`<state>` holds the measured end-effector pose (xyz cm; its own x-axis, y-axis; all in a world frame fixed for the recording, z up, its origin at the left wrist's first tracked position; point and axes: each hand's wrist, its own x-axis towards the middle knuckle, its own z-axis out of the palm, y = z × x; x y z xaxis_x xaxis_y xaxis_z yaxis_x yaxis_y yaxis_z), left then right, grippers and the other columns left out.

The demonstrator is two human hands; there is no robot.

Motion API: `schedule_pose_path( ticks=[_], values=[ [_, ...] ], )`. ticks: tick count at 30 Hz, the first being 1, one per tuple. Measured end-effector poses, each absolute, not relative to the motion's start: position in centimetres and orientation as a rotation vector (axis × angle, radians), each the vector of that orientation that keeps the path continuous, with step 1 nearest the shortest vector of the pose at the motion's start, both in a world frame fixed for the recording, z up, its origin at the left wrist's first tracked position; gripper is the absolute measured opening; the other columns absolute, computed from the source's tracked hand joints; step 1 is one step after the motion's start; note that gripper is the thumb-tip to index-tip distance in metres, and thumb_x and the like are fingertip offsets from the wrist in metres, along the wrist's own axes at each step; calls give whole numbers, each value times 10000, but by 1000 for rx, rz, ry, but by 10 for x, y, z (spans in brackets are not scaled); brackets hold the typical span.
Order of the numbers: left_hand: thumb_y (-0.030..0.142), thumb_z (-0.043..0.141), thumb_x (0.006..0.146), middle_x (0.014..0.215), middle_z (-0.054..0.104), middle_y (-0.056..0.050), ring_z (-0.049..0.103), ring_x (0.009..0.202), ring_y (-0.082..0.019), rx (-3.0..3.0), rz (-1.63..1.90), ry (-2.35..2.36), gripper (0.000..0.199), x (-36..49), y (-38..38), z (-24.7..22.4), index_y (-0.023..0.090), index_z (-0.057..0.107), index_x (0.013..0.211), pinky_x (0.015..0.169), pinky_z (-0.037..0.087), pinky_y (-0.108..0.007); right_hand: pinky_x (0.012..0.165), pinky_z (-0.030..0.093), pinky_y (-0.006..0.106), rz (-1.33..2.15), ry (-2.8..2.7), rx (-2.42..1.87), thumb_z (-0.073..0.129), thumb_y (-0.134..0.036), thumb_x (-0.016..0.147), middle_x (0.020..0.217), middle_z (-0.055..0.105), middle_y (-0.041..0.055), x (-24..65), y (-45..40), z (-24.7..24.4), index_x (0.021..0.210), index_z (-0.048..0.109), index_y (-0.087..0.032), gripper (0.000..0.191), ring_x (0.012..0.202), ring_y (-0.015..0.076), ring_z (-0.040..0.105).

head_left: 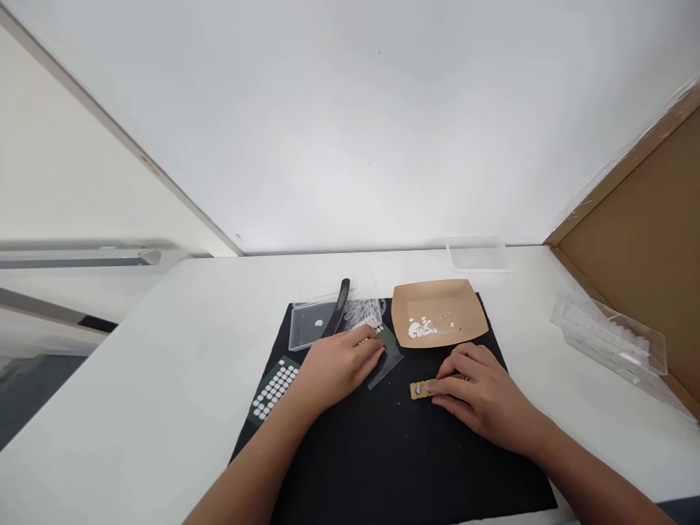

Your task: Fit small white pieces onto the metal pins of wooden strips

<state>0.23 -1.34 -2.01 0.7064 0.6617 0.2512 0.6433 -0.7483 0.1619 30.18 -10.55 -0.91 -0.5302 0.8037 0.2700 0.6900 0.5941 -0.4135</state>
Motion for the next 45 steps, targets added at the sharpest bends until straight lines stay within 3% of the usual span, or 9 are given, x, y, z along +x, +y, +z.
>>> schedule_pose_path(
  ticks=[4,9,16,21,23,28,45],
  values=[
    [306,563,1092,1111,782,-52,765,938,-160,2648,665,845,199,18,-28,-14,210,737,1098,768,586,-248,929,504,440,352,-2366,-1175,659,-278,1069,1093,723,63,299,-106,-9,1175,749,-265,140,1047,243,626],
    [360,719,999,1129,768,-53,756,888,-160,2475,608,687,222,39,-47,-15,210,703,1161,680,574,-237,932,495,431,396,-2345,-1151,659,-284,1075,1072,748,46,296,-106,-12,1157,718,-256,105,1046,237,634],
    [311,699,989,985,770,-19,711,720,-135,2489,554,774,99,47,-50,-25,221,708,1031,595,485,-247,875,486,414,437,-2303,-1176,657,-239,1065,1011,765,45,292,-105,-20,1046,664,-221,27,1011,240,635],
    [317,698,1000,965,780,-6,709,724,-130,2484,519,770,92,46,-48,-27,229,718,1020,616,480,-250,839,479,398,397,-2308,-1181,633,-183,1056,971,756,44,290,-104,-24,1010,639,-218,58,989,236,628],
    [319,683,1013,971,779,-10,715,750,-135,2484,500,775,99,46,-47,-27,229,724,1013,635,487,-250,836,489,403,412,-2305,-1199,642,-184,1048,984,759,50,290,-104,-25,1061,640,-220,39,978,240,632],
    [337,686,1016,975,766,-17,727,800,-150,2481,490,770,120,46,-47,-27,231,736,1040,672,503,-249,908,527,451,489,-2270,-1224,691,-160,1009,1057,777,67,292,-103,-27,1301,585,-223,317,1028,265,652],
    [325,727,998,1026,777,-5,745,848,-168,2507,474,757,121,43,-47,-29,238,732,1082,688,501,-268,952,515,466,548,-2231,-1264,700,-124,996,1063,803,51,295,-101,-28,1315,586,-243,358,1053,265,674]
  ],
)
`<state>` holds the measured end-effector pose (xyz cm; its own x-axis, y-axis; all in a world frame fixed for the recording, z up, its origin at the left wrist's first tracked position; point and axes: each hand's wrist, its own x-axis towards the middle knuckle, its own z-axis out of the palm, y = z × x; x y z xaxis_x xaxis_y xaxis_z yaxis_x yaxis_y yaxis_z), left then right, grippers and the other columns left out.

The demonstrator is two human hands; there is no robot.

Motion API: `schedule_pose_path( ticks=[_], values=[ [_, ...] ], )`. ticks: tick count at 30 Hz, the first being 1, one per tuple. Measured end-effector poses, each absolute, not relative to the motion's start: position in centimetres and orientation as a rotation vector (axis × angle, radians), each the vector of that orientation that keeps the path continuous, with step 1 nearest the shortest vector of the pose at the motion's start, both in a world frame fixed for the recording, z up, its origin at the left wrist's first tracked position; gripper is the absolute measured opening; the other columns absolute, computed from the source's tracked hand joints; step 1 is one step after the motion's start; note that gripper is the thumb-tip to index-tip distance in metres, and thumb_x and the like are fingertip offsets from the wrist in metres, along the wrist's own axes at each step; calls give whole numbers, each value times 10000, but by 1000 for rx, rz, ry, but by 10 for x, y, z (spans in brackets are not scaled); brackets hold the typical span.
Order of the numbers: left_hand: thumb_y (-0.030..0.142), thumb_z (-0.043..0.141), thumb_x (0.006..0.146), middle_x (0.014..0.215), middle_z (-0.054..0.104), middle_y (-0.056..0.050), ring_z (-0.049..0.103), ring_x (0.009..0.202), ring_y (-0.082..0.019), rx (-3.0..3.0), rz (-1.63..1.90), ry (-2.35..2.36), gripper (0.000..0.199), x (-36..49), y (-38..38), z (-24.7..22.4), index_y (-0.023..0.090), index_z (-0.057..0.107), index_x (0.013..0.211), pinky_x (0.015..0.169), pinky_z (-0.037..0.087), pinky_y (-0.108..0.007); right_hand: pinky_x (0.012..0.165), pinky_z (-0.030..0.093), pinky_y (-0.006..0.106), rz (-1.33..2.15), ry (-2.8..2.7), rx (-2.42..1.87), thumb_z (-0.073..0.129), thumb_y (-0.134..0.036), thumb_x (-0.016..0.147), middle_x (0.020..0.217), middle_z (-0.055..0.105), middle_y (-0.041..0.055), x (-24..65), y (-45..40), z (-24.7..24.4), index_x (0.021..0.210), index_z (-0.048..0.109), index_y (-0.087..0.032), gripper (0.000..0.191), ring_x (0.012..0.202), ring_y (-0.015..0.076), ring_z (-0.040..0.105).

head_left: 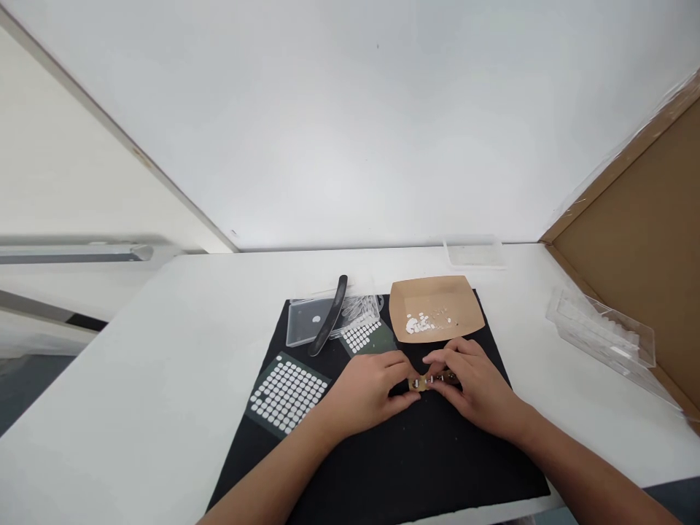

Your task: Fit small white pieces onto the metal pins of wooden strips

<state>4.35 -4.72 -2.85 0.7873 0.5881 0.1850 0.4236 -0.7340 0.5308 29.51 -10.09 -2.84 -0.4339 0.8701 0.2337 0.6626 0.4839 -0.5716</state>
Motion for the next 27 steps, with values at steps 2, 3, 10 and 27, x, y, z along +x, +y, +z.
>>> schedule_pose_path(
  ticks=[2,3,10,27],
  values=[
    [325,726,999,1019,778,-5,743,839,-168,2508,471,756,115,43,-47,-28,233,727,1068,680,496,-267,959,506,467,547,-2223,-1262,710,-125,993,1048,804,40,294,-101,-29,1325,580,-240,374,1052,262,673],
    [324,727,998,1018,778,-4,742,835,-167,2507,471,757,113,43,-47,-28,233,726,1066,678,495,-266,958,502,466,547,-2219,-1263,717,-127,991,1041,804,36,294,-101,-29,1327,579,-239,379,1050,260,674],
    [306,737,983,991,772,-7,729,793,-158,2495,481,777,100,44,-48,-30,231,725,1048,655,477,-263,933,487,449,532,-2226,-1270,717,-111,985,1055,806,39,292,-101,-29,1316,583,-241,380,1037,266,677],
    [297,756,966,989,765,-5,735,810,-159,2512,484,796,103,44,-48,-32,227,715,1029,665,488,-256,918,489,437,527,-2219,-1294,748,-124,971,1039,799,23,292,-101,-32,1296,601,-259,382,1019,248,687]
  ],
)
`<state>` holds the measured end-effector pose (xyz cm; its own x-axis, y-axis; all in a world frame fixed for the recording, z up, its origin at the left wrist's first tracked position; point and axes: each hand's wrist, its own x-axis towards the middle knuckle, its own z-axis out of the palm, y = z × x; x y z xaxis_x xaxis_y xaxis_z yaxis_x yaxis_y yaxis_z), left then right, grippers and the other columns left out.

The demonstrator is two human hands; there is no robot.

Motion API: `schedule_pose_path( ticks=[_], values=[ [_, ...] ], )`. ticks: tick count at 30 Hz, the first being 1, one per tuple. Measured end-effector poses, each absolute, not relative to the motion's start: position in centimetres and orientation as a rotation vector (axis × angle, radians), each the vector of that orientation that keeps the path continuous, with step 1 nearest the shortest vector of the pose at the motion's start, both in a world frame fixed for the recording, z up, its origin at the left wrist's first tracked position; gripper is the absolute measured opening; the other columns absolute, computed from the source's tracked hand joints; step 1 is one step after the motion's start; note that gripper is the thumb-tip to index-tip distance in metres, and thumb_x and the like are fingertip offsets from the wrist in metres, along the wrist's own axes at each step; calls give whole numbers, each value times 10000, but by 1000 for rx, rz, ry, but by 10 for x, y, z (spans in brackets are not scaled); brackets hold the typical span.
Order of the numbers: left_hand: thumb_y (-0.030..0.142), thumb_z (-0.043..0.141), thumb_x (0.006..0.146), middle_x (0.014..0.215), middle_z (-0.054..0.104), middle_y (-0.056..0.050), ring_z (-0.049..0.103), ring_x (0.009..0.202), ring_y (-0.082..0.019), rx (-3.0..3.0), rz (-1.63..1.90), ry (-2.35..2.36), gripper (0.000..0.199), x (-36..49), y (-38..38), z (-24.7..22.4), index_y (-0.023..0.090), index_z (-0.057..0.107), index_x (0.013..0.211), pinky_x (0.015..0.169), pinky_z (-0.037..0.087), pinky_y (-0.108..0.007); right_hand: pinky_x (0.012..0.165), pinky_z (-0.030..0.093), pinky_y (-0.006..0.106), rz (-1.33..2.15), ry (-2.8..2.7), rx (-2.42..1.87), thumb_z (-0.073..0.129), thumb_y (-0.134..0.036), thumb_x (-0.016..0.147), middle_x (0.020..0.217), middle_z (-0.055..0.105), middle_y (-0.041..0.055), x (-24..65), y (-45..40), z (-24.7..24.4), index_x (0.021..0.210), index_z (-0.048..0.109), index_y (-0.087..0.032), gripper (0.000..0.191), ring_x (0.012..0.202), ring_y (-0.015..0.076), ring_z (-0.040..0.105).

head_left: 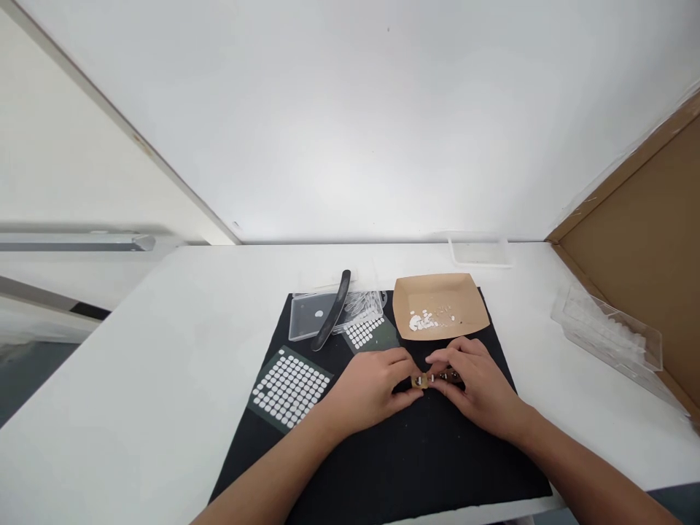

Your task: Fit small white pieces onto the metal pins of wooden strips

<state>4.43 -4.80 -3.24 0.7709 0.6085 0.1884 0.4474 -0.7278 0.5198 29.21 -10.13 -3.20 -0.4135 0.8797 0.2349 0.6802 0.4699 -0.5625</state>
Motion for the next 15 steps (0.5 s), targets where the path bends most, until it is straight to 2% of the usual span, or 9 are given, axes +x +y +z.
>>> schedule_pose_path(
  ticks=[3,7,9,11,13,15],
  values=[
    [324,741,980,956,756,-7,730,794,-162,2553,486,781,114,44,-48,-31,218,711,1011,645,485,-262,942,493,454,544,-2231,-1278,736,-122,976,1067,791,32,293,-102,-31,1303,591,-260,383,1035,253,679],
    [428,722,992,946,760,-21,727,750,-159,2598,586,742,224,37,-44,-20,206,721,1022,592,472,-258,962,494,475,562,-2265,-1267,771,-166,961,1128,766,58,294,-102,-25,1328,565,-257,430,1085,280,654],
    [371,643,1043,960,777,-29,743,779,-158,2654,702,792,185,29,-38,-13,204,721,1058,623,494,-255,982,489,488,585,-2293,-1263,794,-184,946,1156,755,59,296,-102,-21,1344,550,-262,473,1111,289,639],
    [259,546,1079,939,790,-23,746,787,-154,2739,823,923,183,17,-30,-8,203,712,1027,656,505,-258,1006,479,500,602,-2313,-1258,787,-189,949,1179,749,58,298,-102,-17,1349,542,-270,476,1128,291,629],
    [247,532,1074,873,783,-16,719,713,-156,2810,892,1160,199,3,-21,-5,194,696,976,585,458,-268,1022,472,508,595,-2325,-1252,760,-182,961,1208,742,64,299,-102,-15,1343,540,-273,450,1142,293,622],
    [263,542,1062,889,795,-20,701,688,-171,2811,881,1466,178,-11,-12,-4,194,702,1027,556,432,-284,1027,470,509,574,-2329,-1250,742,-178,968,1233,734,70,300,-102,-15,1338,539,-272,433,1154,295,617]
  ],
)
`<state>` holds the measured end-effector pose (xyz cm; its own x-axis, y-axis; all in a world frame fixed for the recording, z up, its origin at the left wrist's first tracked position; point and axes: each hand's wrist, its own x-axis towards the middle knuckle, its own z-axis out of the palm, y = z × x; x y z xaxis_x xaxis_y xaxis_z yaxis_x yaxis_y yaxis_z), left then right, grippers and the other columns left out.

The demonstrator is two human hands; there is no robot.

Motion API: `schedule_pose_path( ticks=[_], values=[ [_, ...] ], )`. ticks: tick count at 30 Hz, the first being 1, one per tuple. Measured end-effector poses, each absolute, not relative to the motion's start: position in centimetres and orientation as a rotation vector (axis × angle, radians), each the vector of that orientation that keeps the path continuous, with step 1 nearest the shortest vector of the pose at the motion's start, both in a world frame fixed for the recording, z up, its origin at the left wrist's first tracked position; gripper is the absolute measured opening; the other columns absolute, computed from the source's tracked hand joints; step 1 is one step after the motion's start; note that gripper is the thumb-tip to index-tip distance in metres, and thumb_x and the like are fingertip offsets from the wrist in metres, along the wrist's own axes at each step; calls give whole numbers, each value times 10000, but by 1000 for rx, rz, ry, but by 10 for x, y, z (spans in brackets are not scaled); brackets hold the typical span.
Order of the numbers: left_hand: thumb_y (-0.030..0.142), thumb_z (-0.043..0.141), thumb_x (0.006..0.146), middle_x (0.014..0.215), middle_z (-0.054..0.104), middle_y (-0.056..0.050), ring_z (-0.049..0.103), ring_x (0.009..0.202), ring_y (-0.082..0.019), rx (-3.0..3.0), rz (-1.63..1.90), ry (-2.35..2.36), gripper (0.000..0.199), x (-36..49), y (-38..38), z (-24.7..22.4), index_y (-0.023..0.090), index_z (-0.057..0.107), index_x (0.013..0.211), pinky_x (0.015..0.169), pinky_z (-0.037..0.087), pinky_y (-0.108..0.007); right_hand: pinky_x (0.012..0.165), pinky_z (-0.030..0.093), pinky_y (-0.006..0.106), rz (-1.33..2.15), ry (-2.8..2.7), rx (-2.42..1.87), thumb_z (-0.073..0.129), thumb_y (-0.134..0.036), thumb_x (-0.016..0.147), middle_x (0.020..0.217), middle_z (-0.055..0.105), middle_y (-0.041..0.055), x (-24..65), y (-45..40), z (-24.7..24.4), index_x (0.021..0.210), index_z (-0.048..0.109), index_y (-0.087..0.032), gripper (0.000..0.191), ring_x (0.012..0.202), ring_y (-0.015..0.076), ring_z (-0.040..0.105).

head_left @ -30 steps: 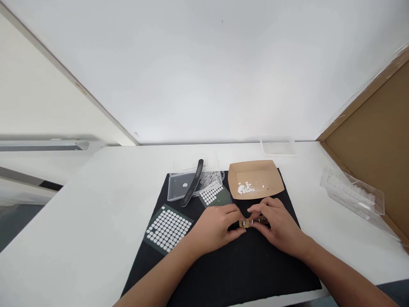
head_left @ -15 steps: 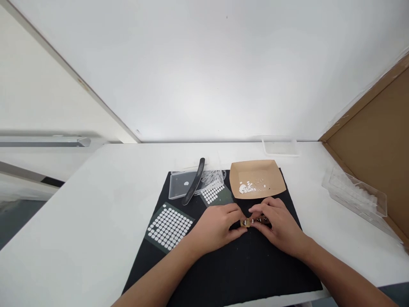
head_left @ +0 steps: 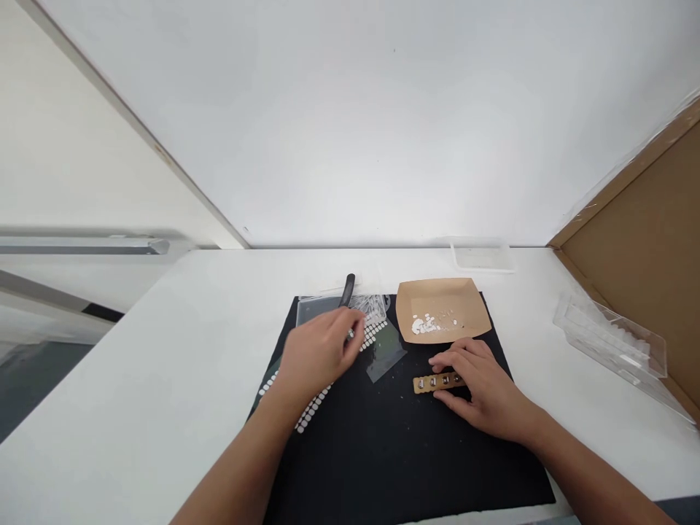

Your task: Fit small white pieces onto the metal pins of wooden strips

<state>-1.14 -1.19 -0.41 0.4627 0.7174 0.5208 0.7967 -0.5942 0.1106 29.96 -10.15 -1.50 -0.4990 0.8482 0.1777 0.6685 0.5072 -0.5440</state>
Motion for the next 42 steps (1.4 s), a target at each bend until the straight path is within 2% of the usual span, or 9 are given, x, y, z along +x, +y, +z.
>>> schedule_pose_path(
  ticks=[5,8,13,18,23,27,33,39,42],
  values=[
    [255,530,1055,920,778,-62,699,913,-265,-2335,-695,-1530,189,-30,4,-8,193,701,1005,633,465,-328,1009,484,487,524,-2311,-1264,732,-196,979,1197,734,59,301,-102,-15,1327,545,-271,401,1137,286,620],
    [266,517,1074,974,772,-90,669,960,-288,-2437,-642,-1464,221,-29,7,-12,196,717,1011,771,514,-376,1008,488,485,516,-2309,-1275,721,-210,987,1178,732,57,302,-102,-15,1319,545,-276,381,1138,287,620],
    [295,531,1077,1038,750,-122,630,1052,-345,-2402,-449,-1562,251,-24,5,-18,212,756,1004,882,495,-479,1019,490,501,513,-2320,-1287,709,-202,984,1188,729,65,303,-101,-15,1319,545,-277,380,1167,299,612],
    [338,601,1043,1179,705,-129,599,1098,-354,-2350,-373,-1708,214,-25,5,-19,254,797,1061,853,513,-474,1029,490,515,506,-2324,-1284,690,-191,992,1216,719,78,303,-102,-16,1309,556,-266,352,1173,297,606],
    [335,546,1069,1143,706,-120,622,1013,-314,-2400,-428,-1695,287,-26,9,-25,268,826,1073,812,526,-440,1029,492,520,513,-2323,-1292,684,-186,995,1218,716,79,302,-102,-15,1300,561,-264,338,1172,298,606],
    [373,616,1040,1193,692,-134,606,1101,-345,-2458,-559,-1669,256,-27,16,-35,260,840,1093,866,537,-463,1023,503,526,510,-2329,-1289,672,-182,996,1207,724,83,301,-102,-15,1299,567,-263,331,1163,302,620],
    [491,675,997,1123,702,-136,598,1025,-336,-2482,-640,-1875,333,-27,30,-46,253,851,1150,907,524,-481,1025,505,517,494,-2340,-1279,658,-163,996,1208,728,86,300,-103,-16,1297,575,-263,327,1175,305,626],
    [526,680,981,1024,743,-134,597,938,-323,-2459,-668,-1865,328,-25,38,-49,271,886,981,878,505,-484,1015,502,508,494,-2342,-1287,652,-165,1004,1180,728,73,301,-103,-15,1282,577,-260,304,1156,297,625],
    [514,699,973,998,761,-132,605,966,-339,-2439,-707,-1846,309,-24,36,-46,276,881,896,877,499,-494,1015,503,513,487,-2334,-1286,644,-168,1012,1176,726,74,302,-102,-14,1291,572,-256,301,1157,294,623]
  ],
)
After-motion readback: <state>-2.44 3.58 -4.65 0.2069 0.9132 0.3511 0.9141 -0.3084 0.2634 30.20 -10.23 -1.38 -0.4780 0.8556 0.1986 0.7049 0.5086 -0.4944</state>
